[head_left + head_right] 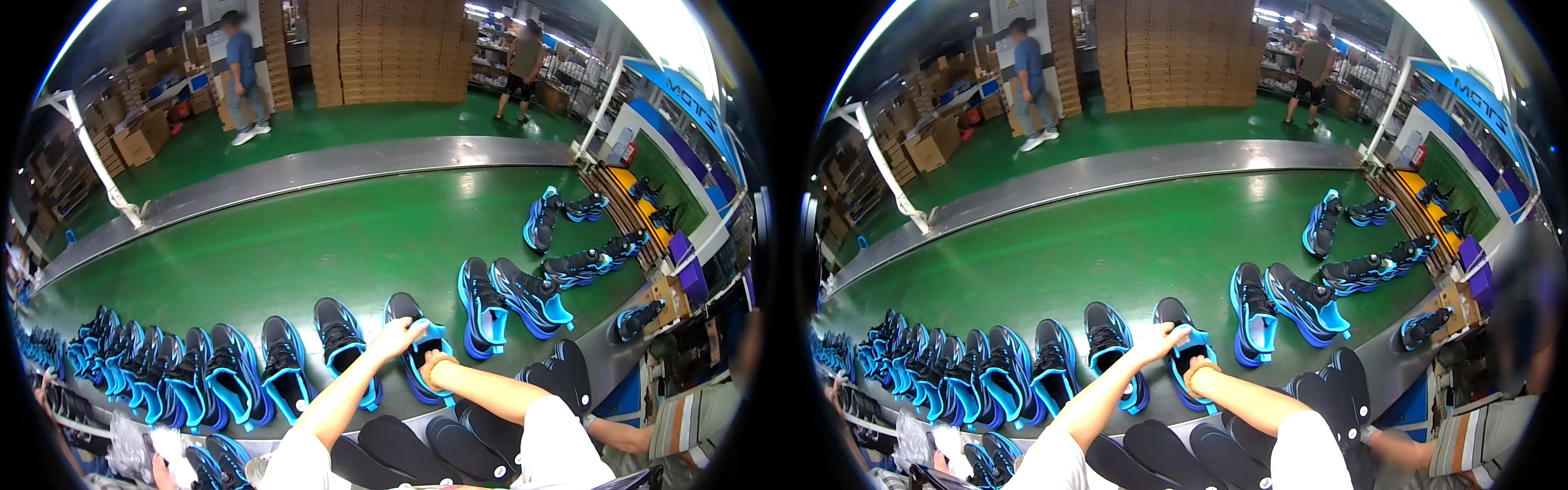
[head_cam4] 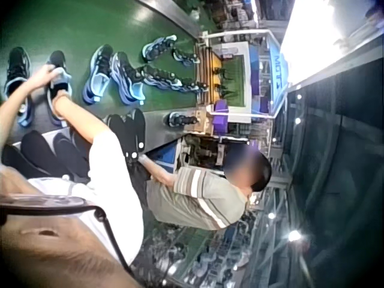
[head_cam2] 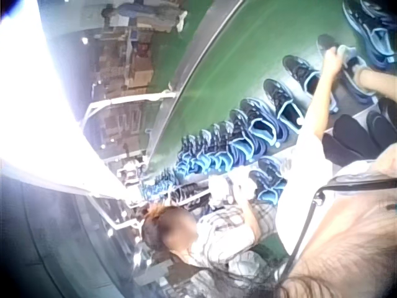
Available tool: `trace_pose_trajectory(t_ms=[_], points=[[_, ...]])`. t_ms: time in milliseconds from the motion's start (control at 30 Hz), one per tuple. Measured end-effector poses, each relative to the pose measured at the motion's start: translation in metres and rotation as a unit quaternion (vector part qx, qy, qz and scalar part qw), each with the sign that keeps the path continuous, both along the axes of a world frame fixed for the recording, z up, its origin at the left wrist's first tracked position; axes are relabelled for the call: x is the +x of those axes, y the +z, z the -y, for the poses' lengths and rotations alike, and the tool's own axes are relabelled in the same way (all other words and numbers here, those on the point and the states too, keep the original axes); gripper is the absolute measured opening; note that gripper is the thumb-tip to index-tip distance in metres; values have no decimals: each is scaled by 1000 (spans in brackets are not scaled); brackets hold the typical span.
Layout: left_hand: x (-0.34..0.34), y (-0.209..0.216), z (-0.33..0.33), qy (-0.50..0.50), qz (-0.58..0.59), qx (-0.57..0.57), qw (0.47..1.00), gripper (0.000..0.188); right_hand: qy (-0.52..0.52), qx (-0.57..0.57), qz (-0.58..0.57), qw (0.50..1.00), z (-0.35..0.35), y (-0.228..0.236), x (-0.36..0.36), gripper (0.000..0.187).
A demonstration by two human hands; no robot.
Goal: The person picks up insoles from a shelf and places them one by one into the shoes lined up on an assembly line.
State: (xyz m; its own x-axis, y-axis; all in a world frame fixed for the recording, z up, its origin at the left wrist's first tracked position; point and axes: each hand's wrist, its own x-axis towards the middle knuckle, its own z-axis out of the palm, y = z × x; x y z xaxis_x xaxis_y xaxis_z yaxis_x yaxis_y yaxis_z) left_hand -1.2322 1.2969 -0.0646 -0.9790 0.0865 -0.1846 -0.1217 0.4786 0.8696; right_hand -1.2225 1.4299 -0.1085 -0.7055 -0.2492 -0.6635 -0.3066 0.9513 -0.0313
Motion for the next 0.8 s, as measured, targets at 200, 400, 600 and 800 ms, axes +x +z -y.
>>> trace_pose_trajectory(t_ms=[200,400,600,800], points=[[-8,-10,-7,121,81,119,982,47,179,82,96,976,8,-16,-20,35],[-6,-12,-16,32,-265,-304,914,26,463,48,19,885,-6,6,-13,30],[-7,-1,-27,-88,-287,-435,849,15,248,2,200,948,-15,36,-1,51],[-15,-5,-27,-122,-204,-413,879,31,219,-121,-28,968,-27,38,25,43]])
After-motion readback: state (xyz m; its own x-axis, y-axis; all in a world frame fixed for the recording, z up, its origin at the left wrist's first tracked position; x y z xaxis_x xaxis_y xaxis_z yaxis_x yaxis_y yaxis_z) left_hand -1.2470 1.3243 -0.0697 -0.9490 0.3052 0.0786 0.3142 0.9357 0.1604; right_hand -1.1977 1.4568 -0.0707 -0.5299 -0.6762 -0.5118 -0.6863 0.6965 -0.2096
